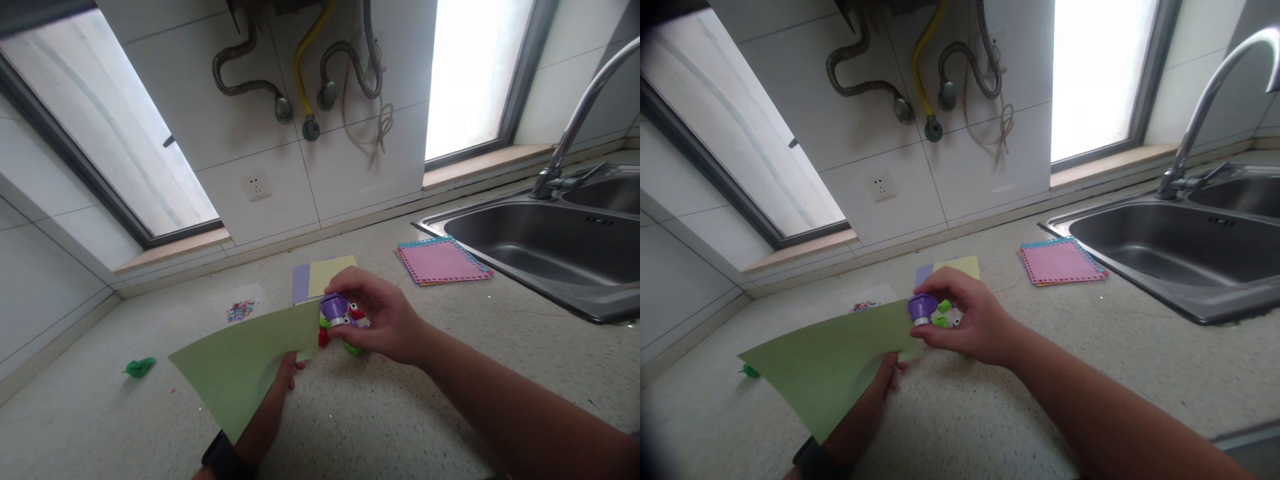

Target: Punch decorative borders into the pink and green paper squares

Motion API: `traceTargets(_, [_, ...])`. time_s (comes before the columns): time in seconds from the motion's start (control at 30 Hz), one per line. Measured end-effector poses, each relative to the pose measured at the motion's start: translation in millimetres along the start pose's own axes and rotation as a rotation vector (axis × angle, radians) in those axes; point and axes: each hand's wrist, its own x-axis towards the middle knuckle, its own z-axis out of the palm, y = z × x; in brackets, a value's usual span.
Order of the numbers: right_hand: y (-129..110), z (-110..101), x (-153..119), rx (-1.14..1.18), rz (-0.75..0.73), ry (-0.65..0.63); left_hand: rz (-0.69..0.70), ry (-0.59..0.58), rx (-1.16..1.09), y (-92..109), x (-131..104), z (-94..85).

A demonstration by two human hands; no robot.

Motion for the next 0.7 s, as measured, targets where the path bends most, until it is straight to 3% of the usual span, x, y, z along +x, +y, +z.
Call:
traceTargets(0.23, [-0.8, -1.6, 2.5, -0.004, 0.176, -0.086, -0.006, 0.075, 0.098, 9.2, -7.9, 4.1])
traceTargets(0.4, [7.1, -2.1, 2.5, 0.025, 0.400, -0.197, -0.016, 0.111, 0.161, -1.8, -11.6, -5.0])
traceTargets(0.6, [20.2, 4.4, -3.6, 0.141, 0.699, -0.299, 0.171, 0.205, 0.267, -17.3, -7.2, -17.8])
traceTargets(0.7, [24.1, 8.2, -5.0, 0.124, 0.747, -0.323, 0.163, 0.142, 0.249, -20.4, -6.2, -18.0])
